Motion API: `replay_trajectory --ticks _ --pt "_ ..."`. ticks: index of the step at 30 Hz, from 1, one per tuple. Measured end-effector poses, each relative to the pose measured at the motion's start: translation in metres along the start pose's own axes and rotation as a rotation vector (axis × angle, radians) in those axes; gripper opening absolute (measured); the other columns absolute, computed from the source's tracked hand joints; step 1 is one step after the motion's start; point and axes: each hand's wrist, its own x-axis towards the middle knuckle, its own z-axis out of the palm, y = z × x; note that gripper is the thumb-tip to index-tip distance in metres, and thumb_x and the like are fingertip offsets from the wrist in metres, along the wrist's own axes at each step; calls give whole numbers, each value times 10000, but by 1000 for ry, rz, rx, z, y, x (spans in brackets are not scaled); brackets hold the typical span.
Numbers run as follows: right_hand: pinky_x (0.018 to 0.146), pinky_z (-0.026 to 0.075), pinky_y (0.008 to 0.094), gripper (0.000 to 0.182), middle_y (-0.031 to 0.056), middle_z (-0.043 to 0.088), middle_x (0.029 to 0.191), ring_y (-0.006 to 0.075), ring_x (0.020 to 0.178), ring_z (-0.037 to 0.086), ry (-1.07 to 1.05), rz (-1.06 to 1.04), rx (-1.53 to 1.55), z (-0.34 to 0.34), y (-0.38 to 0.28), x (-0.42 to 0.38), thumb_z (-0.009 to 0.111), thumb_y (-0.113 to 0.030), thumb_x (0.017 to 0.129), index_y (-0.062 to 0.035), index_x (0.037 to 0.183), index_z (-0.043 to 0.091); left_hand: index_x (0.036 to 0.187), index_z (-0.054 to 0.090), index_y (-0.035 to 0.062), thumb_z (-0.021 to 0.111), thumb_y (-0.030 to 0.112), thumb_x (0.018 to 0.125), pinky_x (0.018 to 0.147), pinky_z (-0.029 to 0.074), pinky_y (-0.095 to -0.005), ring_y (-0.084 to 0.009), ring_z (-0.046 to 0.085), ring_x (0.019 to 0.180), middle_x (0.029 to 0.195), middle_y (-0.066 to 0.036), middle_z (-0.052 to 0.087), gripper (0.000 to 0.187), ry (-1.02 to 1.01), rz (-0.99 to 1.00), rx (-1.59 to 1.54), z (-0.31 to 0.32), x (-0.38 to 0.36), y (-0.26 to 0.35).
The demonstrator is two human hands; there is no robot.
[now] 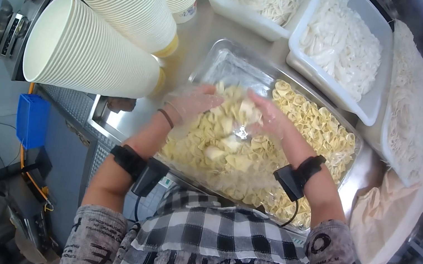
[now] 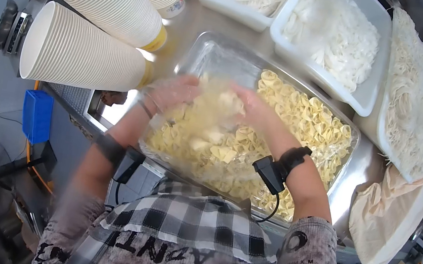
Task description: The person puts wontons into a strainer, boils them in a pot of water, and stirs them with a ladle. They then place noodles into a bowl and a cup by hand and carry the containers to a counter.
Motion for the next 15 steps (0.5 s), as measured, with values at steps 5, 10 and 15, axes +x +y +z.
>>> replay_trajectory --ticks 5,10,15 --pt "1014 330 398 872 190 332 1324 317 1195 381 -34 144 -442 45 -83 -22 697 -361 682 -124 1366 211 1262 367 26 688 370 639 859 403 -437 -339 442 1111 1205 -199 446 781 30 273 878 28 -58 -4" --pt "996 337 400 793 204 302 1340 346 1185 386 -48 -34 -977 78 -80 -16 684 -318 705 -142 1352 261 1283 340 53 700 355 605 887 369 -493 -358 316 1212 1328 -194 304 825 -24 498 885 27 -62 -35" --pt "1011 312 390 724 162 322 1341 327 1205 373 151 399 -1225 35 -115 42 677 -313 703 -138 1318 338 1259 341 16 673 335 647 962 309 -458 -365 298 1222 1323 -221 295 766 196 368 744 -1 -27 -1"
